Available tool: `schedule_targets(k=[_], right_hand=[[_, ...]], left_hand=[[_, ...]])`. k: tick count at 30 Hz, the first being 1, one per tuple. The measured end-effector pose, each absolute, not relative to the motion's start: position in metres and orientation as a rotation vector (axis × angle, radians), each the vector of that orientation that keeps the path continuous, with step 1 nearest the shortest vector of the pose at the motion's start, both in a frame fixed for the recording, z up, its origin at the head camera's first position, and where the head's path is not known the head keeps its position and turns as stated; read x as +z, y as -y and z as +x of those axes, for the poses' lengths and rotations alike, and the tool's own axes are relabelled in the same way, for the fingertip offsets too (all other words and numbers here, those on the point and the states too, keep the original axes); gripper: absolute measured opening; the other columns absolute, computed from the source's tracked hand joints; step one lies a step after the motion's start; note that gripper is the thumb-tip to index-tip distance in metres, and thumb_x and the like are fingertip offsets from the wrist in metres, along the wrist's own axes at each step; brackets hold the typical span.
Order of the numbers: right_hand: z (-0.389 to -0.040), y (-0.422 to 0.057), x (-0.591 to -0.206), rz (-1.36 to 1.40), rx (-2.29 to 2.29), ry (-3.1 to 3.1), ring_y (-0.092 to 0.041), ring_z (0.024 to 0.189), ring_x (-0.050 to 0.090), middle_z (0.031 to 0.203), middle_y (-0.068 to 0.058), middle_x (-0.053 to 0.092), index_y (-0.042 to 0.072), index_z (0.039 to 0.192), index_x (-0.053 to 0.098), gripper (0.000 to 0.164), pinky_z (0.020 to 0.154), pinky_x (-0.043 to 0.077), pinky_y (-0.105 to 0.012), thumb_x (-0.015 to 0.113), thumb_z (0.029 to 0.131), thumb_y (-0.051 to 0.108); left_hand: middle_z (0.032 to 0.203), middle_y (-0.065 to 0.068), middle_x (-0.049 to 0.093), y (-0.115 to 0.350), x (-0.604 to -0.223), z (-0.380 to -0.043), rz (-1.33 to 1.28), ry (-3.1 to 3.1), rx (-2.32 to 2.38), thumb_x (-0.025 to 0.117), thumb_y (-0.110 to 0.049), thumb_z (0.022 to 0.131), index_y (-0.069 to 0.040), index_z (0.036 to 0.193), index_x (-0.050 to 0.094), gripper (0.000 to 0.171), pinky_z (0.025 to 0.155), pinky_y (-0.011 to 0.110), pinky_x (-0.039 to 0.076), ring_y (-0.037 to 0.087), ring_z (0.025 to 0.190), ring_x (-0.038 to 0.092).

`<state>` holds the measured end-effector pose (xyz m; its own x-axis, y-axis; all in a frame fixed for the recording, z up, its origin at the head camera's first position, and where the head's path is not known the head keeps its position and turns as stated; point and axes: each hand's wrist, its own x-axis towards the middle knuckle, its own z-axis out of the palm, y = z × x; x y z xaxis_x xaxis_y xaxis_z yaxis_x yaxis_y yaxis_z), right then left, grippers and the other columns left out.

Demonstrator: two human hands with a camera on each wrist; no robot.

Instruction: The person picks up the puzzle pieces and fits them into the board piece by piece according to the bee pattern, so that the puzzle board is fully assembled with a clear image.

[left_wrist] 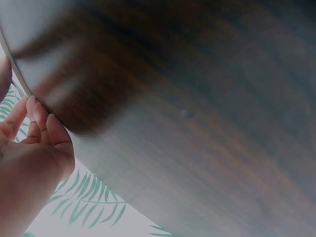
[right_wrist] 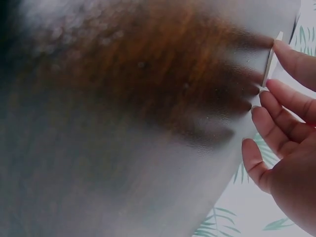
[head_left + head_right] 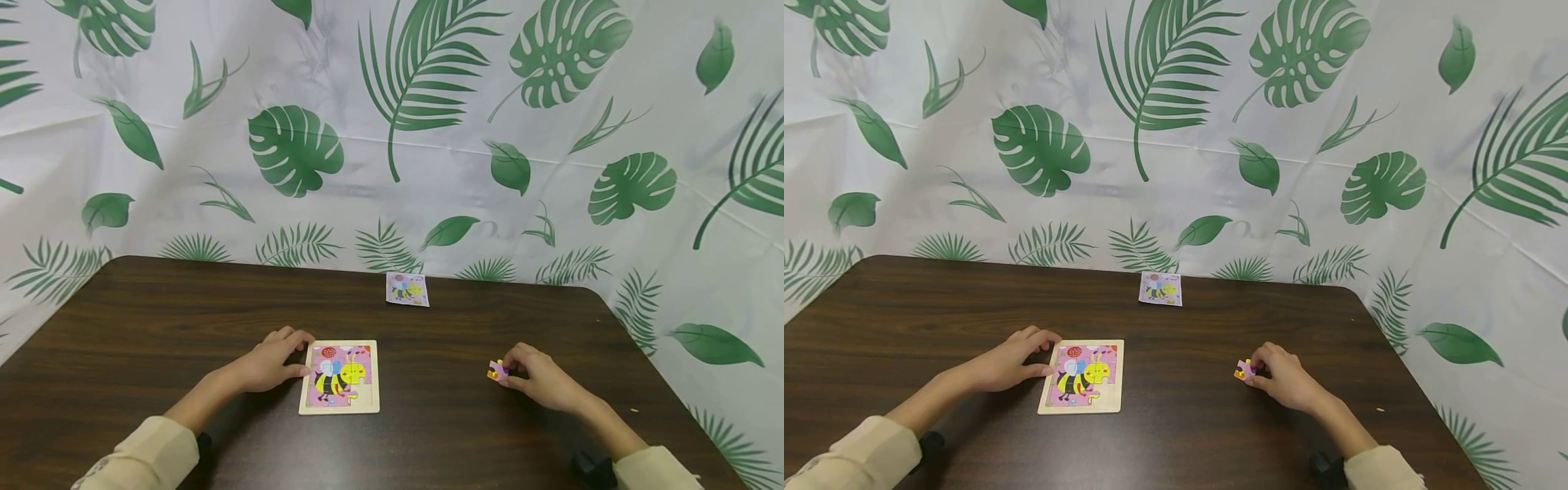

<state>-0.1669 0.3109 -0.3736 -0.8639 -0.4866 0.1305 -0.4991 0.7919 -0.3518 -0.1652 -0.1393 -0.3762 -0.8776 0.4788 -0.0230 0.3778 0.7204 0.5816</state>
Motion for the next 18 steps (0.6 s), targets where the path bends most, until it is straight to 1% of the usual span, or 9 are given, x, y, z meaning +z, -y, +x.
schedule_targets(k=[6,18], right_hand=[[-0.166,-0.308,-0.374,0.845,0.606,2.913,-0.012,0.074,0.048,0.084,0.003,0.051,0.007,0.085,0.059,0.018,0.063,0.043,-0.027,0.073,0.078,0.015],[-0.171,-0.298,-0.377,0.921,0.619,2.914,-0.01,0.074,0.051,0.085,0.004,0.051,0.007,0.085,0.059,0.017,0.065,0.046,-0.027,0.072,0.078,0.016]], left_hand=[[0.1,0.006,0.047,0.139,-0.376,-0.165,0.695,-2.755,0.873,0.067,-0.02,0.083,-0.005,0.117,0.05,0.04,0.078,0.049,0.037,0.028,0.094,0.043],[0.101,0.007,0.048,0.139,-0.376,-0.165,0.682,-2.755,0.873,0.067,-0.02,0.083,-0.006,0.117,0.05,0.041,0.079,0.049,0.037,0.028,0.095,0.043]])
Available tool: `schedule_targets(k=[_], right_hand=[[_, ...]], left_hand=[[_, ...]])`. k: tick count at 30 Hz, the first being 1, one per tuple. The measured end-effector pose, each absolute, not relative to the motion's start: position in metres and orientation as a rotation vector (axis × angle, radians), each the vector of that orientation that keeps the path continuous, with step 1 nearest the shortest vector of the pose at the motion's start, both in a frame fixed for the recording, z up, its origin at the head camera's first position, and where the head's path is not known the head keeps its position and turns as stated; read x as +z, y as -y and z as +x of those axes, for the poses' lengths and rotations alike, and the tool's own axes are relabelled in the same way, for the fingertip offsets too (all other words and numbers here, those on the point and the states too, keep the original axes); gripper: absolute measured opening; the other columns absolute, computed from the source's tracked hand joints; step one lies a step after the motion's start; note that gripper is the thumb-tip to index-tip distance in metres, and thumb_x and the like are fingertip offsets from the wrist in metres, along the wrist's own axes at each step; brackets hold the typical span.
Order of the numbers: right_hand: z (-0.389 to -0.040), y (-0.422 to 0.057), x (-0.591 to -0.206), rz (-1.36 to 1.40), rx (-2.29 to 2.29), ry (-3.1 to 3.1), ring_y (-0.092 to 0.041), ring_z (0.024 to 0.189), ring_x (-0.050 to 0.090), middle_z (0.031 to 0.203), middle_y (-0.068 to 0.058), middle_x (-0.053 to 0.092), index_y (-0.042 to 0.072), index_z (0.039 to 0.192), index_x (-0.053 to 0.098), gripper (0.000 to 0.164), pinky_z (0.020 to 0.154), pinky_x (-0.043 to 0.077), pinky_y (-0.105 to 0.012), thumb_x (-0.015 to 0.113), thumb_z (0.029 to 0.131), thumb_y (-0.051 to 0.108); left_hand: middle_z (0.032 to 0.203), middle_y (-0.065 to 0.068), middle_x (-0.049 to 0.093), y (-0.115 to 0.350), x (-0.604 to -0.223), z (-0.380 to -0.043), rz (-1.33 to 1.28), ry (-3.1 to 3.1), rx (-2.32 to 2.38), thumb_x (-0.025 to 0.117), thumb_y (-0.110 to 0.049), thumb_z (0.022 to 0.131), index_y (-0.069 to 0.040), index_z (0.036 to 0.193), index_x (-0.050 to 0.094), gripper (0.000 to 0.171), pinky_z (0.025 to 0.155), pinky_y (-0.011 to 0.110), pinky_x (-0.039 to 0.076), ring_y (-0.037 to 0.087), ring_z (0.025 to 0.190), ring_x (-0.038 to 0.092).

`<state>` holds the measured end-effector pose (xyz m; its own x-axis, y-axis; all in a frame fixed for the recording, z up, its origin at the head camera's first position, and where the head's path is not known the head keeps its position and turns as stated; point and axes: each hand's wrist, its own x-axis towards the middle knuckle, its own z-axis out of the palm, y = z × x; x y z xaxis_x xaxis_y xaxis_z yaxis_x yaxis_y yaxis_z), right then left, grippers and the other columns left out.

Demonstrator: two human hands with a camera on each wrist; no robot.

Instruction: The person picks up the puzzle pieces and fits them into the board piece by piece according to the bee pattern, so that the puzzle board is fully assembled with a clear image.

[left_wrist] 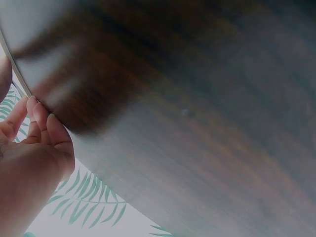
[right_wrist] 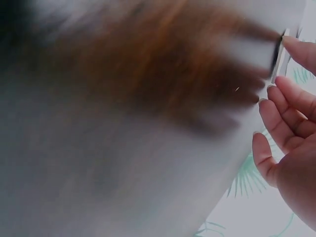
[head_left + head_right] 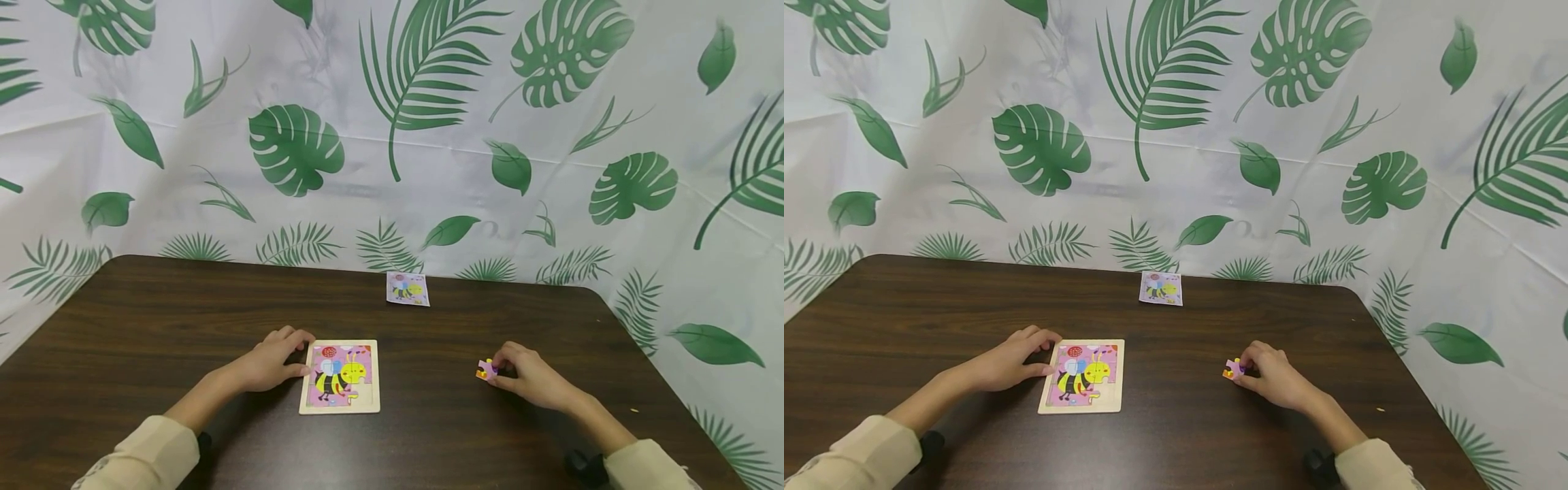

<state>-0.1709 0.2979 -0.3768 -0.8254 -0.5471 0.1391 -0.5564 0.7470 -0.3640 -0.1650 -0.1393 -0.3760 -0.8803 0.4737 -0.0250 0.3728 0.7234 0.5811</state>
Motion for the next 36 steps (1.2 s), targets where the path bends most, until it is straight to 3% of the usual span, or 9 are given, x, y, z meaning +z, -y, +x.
schedule_targets(k=[12,21,36], right_hand=[[-0.17,-0.269,-0.374,1.067,0.612,2.91,-0.01,0.078,0.051,0.087,0.005,0.052,0.01,0.086,0.058,0.017,0.069,0.045,-0.029,0.072,0.079,0.018],[-0.166,-0.239,-0.369,1.121,0.603,2.954,-0.008,0.081,0.049,0.087,0.009,0.05,0.014,0.086,0.056,0.018,0.072,0.032,-0.033,0.071,0.079,0.022],[-0.167,-0.191,-0.361,1.279,0.66,2.983,-0.01,0.081,0.049,0.087,0.009,0.051,0.014,0.088,0.058,0.018,0.073,0.03,-0.032,0.069,0.082,0.026]], left_hand=[[0.1,0.006,0.047,0.14,-0.377,-0.165,0.687,-2.755,0.865,0.067,-0.021,0.083,-0.006,0.118,0.05,0.041,0.079,0.047,0.037,0.027,0.094,0.043],[0.1,0.006,0.048,0.138,-0.375,-0.164,0.688,-2.747,0.869,0.067,-0.022,0.083,-0.006,0.118,0.05,0.042,0.079,0.048,0.037,0.028,0.094,0.043],[0.101,0.007,0.047,0.139,-0.376,-0.165,0.68,-2.748,0.863,0.066,-0.022,0.084,-0.006,0.118,0.049,0.041,0.08,0.048,0.036,0.028,0.095,0.043]])
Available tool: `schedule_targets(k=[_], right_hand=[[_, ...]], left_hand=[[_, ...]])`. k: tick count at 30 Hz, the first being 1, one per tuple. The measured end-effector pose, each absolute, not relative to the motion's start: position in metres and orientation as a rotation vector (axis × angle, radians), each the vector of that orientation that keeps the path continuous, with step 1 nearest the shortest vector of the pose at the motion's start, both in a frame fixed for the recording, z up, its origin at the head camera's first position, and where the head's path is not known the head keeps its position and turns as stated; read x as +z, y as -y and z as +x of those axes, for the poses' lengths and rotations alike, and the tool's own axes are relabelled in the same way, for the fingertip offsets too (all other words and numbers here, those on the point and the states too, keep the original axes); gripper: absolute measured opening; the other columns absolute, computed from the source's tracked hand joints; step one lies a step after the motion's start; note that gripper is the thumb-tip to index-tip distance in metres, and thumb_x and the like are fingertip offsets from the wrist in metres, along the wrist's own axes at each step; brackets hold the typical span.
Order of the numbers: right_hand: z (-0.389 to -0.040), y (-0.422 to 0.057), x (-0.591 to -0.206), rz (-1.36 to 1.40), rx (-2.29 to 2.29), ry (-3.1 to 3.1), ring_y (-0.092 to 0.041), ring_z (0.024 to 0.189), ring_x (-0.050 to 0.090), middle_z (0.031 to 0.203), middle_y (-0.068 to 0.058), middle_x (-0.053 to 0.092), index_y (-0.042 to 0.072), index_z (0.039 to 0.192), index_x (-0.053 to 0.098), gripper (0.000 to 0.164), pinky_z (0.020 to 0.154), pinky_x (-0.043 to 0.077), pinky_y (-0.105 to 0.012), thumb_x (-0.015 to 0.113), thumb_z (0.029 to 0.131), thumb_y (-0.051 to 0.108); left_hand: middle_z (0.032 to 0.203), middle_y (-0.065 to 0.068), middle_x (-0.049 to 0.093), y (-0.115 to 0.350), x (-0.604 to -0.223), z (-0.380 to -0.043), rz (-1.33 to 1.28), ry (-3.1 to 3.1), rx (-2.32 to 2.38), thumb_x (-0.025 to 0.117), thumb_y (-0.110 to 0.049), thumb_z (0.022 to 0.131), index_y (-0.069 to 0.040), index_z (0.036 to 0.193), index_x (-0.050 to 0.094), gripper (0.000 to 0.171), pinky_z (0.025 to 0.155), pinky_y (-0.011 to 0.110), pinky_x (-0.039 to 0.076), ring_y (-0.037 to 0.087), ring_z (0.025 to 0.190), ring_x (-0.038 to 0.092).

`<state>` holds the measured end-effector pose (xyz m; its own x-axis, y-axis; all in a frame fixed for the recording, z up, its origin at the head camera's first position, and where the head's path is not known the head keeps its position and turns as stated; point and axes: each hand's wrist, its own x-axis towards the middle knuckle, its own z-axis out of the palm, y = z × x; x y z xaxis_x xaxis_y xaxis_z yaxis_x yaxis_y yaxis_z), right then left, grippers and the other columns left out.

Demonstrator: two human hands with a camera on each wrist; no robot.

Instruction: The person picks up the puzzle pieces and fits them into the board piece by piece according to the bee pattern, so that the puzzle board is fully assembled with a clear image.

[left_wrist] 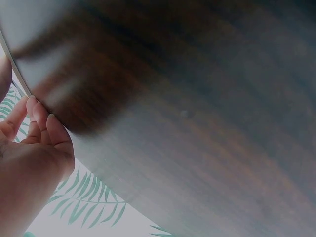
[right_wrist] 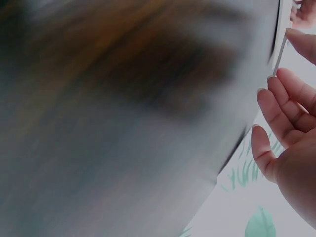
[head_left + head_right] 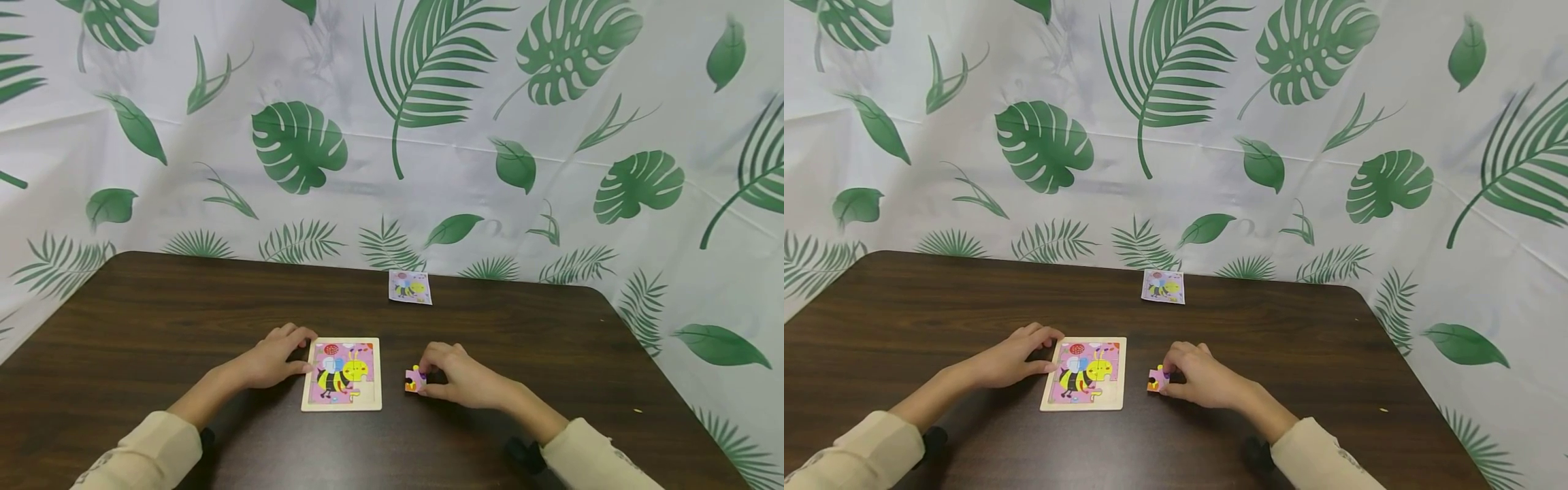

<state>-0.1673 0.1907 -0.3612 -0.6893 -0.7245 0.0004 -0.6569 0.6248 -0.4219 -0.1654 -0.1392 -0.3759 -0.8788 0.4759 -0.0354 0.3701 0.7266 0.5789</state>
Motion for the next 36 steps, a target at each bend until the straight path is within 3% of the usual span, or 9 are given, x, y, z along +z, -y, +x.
schedule_targets(k=[19,36], right_hand=[[-0.164,-0.134,-0.36,-1.249,-0.532,-2.596,-0.007,0.084,0.045,0.088,0.007,0.051,0.01,0.092,0.061,0.02,0.073,0.028,-0.027,0.07,0.082,0.025],[-0.162,-0.117,-0.366,-1.211,-0.421,-2.629,-0.006,0.087,0.045,0.09,0.008,0.05,0.012,0.093,0.063,0.021,0.072,0.029,-0.024,0.071,0.081,0.027]], left_hand=[[0.1,0.006,0.047,0.141,-0.377,-0.166,0.691,-2.755,0.856,0.067,-0.021,0.083,-0.005,0.118,0.05,0.042,0.079,0.046,0.037,0.027,0.094,0.043],[0.101,0.006,0.047,0.139,-0.376,-0.166,0.677,-2.757,0.853,0.067,-0.022,0.083,-0.007,0.118,0.05,0.042,0.08,0.049,0.036,0.027,0.095,0.043]])
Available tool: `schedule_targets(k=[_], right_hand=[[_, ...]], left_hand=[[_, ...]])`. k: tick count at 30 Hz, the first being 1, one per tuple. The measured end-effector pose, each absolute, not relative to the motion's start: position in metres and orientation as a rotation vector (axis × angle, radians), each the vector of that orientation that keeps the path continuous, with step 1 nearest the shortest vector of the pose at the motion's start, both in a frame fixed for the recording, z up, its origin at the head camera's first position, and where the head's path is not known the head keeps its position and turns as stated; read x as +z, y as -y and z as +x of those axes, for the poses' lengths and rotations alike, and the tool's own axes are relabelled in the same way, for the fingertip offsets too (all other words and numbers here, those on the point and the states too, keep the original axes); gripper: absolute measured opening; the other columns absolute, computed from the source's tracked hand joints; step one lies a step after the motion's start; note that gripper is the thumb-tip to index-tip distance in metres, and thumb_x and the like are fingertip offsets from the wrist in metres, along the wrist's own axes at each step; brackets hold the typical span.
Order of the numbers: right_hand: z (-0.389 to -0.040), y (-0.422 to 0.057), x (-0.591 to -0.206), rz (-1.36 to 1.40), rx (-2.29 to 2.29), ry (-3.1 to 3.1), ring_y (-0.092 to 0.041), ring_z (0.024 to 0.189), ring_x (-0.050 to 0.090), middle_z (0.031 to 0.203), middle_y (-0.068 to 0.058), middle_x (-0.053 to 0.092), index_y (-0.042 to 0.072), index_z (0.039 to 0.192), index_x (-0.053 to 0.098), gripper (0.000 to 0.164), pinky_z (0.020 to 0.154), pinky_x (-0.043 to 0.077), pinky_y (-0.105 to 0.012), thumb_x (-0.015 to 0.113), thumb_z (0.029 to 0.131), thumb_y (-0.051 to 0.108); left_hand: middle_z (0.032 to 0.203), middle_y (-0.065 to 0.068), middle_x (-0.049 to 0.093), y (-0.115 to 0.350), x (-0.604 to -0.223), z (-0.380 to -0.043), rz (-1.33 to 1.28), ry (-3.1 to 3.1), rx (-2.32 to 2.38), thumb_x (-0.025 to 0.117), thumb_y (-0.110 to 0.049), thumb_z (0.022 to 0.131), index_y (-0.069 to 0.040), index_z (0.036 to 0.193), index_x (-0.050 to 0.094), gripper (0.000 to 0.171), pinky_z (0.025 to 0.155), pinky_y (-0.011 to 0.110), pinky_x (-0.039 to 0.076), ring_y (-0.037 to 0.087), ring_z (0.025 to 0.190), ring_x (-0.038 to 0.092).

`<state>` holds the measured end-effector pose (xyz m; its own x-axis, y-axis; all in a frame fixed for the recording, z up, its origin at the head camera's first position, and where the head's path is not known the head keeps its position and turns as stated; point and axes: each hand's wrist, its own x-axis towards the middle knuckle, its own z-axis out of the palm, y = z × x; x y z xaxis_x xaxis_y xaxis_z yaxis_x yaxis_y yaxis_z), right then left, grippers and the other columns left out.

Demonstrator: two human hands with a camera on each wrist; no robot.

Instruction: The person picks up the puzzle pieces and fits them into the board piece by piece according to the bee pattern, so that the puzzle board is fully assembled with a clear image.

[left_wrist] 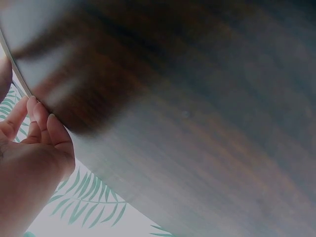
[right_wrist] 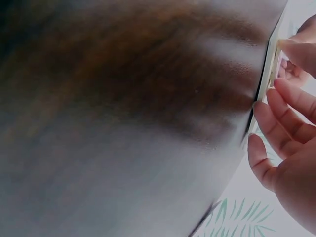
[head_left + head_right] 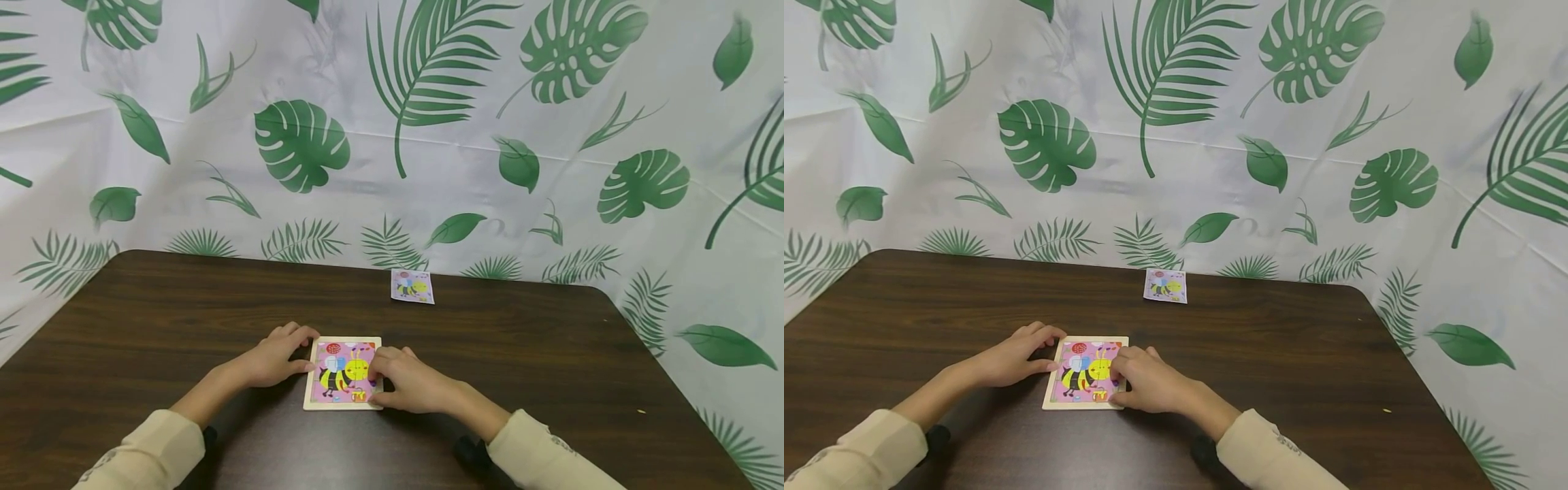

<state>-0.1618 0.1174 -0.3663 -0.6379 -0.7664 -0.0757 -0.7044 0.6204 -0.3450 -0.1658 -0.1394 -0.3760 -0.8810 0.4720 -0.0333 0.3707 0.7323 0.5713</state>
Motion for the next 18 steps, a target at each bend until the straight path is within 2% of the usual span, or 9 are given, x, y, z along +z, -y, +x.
schedule_targets(k=[11,18], right_hand=[[-0.1617,-0.1185,-0.3673,-1.178,-0.412,-2.634,-0.007,0.088,0.045,0.092,0.008,0.05,0.013,0.094,0.063,0.022,0.074,0.032,-0.024,0.07,0.081,0.029],[-0.1623,-0.1193,-0.3663,-1.174,-0.468,-2.612,-0.008,0.087,0.045,0.093,0.006,0.05,0.011,0.099,0.06,0.025,0.075,0.033,-0.025,0.07,0.081,0.026]], left_hand=[[0.098,0.007,0.047,0.1414,-0.3808,-0.1669,0.757,-2.771,0.871,0.066,-0.028,0.084,-0.006,0.116,0.05,0.042,0.078,0.048,0.037,0.028,0.092,0.043],[0.101,0.006,0.048,0.1389,-0.3754,-0.1648,0.698,-2.757,0.857,0.066,-0.023,0.084,-0.006,0.118,0.05,0.042,0.08,0.048,0.037,0.028,0.095,0.043]])
